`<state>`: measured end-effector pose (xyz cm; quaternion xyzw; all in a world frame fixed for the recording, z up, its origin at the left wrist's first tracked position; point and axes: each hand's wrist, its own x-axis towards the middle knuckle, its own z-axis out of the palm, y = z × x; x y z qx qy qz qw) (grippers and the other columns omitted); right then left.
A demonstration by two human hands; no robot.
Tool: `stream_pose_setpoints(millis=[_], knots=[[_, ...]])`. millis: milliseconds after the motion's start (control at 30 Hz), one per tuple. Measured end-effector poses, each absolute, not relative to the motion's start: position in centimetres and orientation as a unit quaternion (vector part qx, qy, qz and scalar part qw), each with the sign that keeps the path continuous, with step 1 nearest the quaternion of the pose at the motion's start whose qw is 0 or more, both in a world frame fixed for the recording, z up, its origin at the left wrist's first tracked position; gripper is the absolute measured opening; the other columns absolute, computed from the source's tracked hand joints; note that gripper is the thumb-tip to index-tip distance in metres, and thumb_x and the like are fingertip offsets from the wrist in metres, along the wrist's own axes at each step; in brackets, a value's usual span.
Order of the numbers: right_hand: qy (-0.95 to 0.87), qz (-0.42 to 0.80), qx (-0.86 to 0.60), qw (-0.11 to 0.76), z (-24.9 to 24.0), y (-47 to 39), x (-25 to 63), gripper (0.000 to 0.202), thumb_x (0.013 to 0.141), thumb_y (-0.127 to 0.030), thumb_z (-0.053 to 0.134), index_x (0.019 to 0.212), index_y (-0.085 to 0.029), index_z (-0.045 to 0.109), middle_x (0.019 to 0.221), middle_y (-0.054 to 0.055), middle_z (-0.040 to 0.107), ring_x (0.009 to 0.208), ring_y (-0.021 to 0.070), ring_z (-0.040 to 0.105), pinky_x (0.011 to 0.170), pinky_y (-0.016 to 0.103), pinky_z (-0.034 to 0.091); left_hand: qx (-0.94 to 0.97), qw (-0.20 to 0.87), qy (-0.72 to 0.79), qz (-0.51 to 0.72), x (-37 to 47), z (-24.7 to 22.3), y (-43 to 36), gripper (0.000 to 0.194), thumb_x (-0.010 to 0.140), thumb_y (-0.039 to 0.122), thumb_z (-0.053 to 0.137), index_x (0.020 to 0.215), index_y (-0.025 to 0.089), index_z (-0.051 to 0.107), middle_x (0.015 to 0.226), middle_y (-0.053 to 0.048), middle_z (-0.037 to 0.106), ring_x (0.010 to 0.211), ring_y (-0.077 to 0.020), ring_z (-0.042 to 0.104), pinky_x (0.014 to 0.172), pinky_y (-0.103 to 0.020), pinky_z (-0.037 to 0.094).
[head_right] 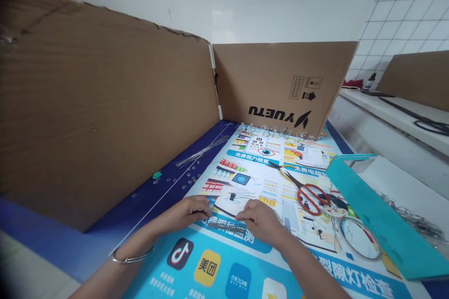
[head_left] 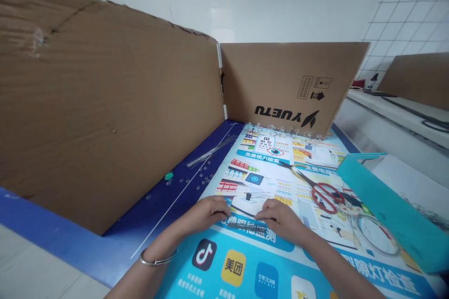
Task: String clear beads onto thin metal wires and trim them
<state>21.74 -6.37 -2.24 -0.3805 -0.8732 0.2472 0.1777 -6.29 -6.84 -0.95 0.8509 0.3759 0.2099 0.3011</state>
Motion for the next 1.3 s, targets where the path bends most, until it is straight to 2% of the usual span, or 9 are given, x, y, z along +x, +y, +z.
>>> stream_pose_setpoints(millis=[200,433,733,867,1133,1300], knots=[[-0.873,0.233,-0.393,0.169,-1.6,-6.3,21.5,0.025,0.084,-0.020,0.046,0.098,-0.026,0.065,0.088,0.001,0.062,0.084,0.0121,0.056,0.072,0.020,0.041,0.855,0.284,0.385,0.199,-5.7,-0.8,-7.0,0.017,0.084,0.023,0.049,0.084,0.021,0.066,0.081,-0.002,0.064,0.078,-0.0145,0.057,0.071,-0.024,0.041],[-0.899,0.171,-0.382,0.128,-0.6,-6.1,20.5,0.016,0.082,-0.026,0.050,0.085,-0.023,0.066,0.082,0.001,0.062,0.080,0.0137,0.056,0.070,0.021,0.040,0.846,0.264,0.423,0.190,-5.2,-0.9,-7.0,0.014,0.082,0.025,0.051,0.079,0.021,0.064,0.077,0.000,0.063,0.076,-0.0144,0.056,0.067,-0.022,0.039],[-0.926,0.082,-0.366,0.051,0.0,-6.6,19.1,0.025,0.087,-0.026,0.042,0.078,-0.018,0.063,0.078,0.004,0.061,0.078,0.0160,0.054,0.066,0.024,0.037,0.840,0.260,0.437,0.189,-5.1,-1.1,-6.8,0.014,0.081,0.028,0.052,0.079,0.022,0.064,0.077,0.000,0.062,0.075,-0.0147,0.055,0.066,-0.021,0.038],[-0.922,0.039,-0.385,0.025,0.1,-6.6,18.8,0.025,0.087,-0.020,0.038,0.081,-0.015,0.061,0.082,0.008,0.060,0.079,0.0185,0.053,0.064,0.026,0.037,0.833,0.255,0.446,0.208,-5.0,-1.1,-6.8,0.017,0.083,0.028,0.048,0.081,0.021,0.063,0.078,-0.001,0.062,0.075,-0.0148,0.056,0.066,-0.022,0.039],[-0.884,-0.014,-0.467,0.016,0.2,-4.7,20.6,0.019,0.084,-0.017,0.040,0.085,-0.014,0.059,0.085,0.010,0.060,0.080,0.0208,0.054,0.063,0.028,0.038,0.830,0.222,0.461,0.221,-4.9,-1.3,-6.9,0.019,0.085,0.026,0.044,0.081,0.022,0.062,0.077,-0.001,0.059,0.073,-0.0149,0.056,0.065,-0.022,0.038],[-0.886,0.008,-0.462,0.023,0.3,-4.8,20.7,0.021,0.085,-0.019,0.040,0.075,-0.017,0.059,0.082,0.005,0.060,0.078,0.0159,0.055,0.064,0.024,0.037,0.831,0.214,0.463,0.223,-4.4,-1.1,-7.1,0.017,0.085,0.027,0.045,0.080,0.022,0.061,0.077,-0.001,0.060,0.074,-0.0150,0.056,0.065,-0.021,0.038]])
